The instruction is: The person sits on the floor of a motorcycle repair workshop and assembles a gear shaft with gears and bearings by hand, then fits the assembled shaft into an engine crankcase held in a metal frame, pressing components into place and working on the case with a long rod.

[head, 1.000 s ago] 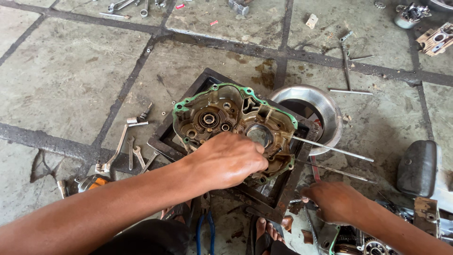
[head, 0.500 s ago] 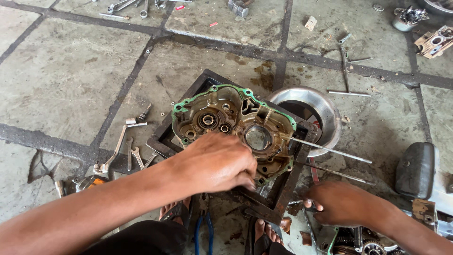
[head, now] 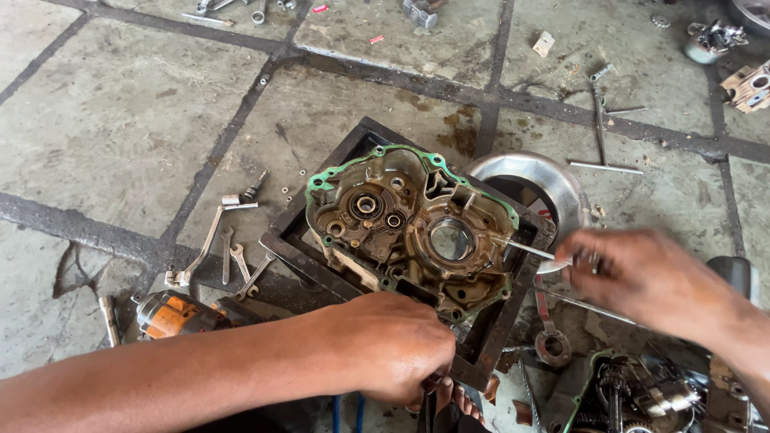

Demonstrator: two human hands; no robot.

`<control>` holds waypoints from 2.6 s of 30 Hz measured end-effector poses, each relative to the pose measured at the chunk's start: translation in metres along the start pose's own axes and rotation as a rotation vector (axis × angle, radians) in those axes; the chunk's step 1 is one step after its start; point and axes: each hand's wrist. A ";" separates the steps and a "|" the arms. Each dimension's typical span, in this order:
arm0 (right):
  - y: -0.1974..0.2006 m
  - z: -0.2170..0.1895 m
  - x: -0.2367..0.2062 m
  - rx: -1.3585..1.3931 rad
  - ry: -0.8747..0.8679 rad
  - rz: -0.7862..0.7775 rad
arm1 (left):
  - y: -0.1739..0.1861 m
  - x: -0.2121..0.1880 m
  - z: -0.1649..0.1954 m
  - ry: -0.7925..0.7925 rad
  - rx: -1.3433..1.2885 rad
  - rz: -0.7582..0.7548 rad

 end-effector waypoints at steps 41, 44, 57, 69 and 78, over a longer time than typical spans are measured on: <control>0.073 -0.027 0.145 0.423 0.496 0.556 | 0.112 0.102 -0.238 -0.096 0.629 0.796; 0.073 -0.018 0.143 0.420 0.464 0.537 | 0.113 0.104 -0.242 -0.075 0.602 0.757; 0.084 -0.025 0.120 0.348 0.467 0.617 | 0.099 0.115 -0.259 -0.219 0.555 0.963; 0.037 -0.012 0.061 0.183 0.125 -0.195 | 0.110 0.114 -0.239 -0.069 0.692 0.883; -0.018 -0.006 0.056 0.114 0.473 -0.184 | 0.111 0.105 -0.215 0.138 0.408 0.843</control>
Point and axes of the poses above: each hand's wrist, its own x-axis towards the middle knuckle, its own y-axis out of the back of the hand, z = x × y, and after that the axes turned 2 degrees about -y, right-handed
